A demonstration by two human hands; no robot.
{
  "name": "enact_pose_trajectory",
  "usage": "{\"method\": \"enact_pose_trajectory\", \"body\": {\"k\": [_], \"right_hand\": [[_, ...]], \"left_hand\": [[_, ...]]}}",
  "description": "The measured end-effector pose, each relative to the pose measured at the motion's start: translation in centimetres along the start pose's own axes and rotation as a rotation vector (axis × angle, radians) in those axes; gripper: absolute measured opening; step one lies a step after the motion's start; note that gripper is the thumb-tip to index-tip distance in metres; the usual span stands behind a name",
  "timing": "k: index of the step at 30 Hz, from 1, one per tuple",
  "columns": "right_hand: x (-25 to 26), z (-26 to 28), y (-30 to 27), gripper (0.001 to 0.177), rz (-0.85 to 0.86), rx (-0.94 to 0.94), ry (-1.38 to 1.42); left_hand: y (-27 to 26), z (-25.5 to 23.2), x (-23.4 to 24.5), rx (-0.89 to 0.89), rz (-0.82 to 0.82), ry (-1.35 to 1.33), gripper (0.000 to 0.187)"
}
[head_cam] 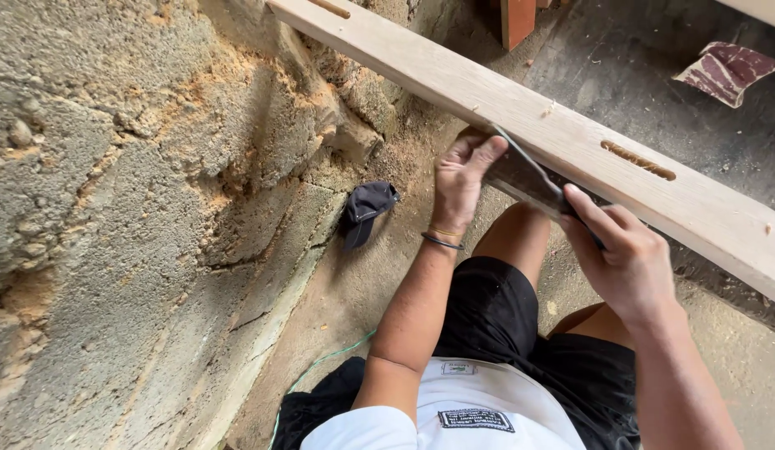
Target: Refining a wooden furniture component by cleaning a mortise with a chisel and sanding the surface
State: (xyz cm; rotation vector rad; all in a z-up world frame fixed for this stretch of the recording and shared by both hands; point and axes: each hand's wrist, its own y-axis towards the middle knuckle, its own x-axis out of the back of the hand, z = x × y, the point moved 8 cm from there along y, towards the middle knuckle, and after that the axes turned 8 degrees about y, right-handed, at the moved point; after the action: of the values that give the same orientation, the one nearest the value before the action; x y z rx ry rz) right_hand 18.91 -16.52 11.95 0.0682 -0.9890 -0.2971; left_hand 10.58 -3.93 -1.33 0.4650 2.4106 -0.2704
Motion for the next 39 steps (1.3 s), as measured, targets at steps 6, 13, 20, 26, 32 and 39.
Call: {"method": "enact_pose_trajectory", "body": {"k": [6,13,20,26,32,39], "right_hand": [[-0.1,-0.9,-0.5,0.032,-0.001,-0.052,-0.004],[-0.8,-0.8,0.5,0.032,0.001,-0.036,0.011],[-1.3,0.0,1.3,0.032,0.016,0.001,-0.012],[-0.7,-0.8,0.0,0.033,-0.005,-0.060,0.015],[-0.7,0.2,0.7,0.032,0.001,-0.061,0.045],[-0.5,-0.7,0.2,0.032,0.001,-0.130,0.031]], "left_hand": [[0.0,0.2,0.0,0.002,-0.010,0.046,0.016],[0.6,-0.3,0.7,0.013,-0.038,0.091,0.021],[1.2,-0.5,1.1,-0.028,0.007,-0.082,0.018],[0.7,0.1,0.4,-0.035,0.046,0.020,0.018],[1.0,0.1,1.1,-0.008,0.005,0.006,0.020],[0.8,-0.1,0.6,-0.013,0.030,0.072,0.020]]}}
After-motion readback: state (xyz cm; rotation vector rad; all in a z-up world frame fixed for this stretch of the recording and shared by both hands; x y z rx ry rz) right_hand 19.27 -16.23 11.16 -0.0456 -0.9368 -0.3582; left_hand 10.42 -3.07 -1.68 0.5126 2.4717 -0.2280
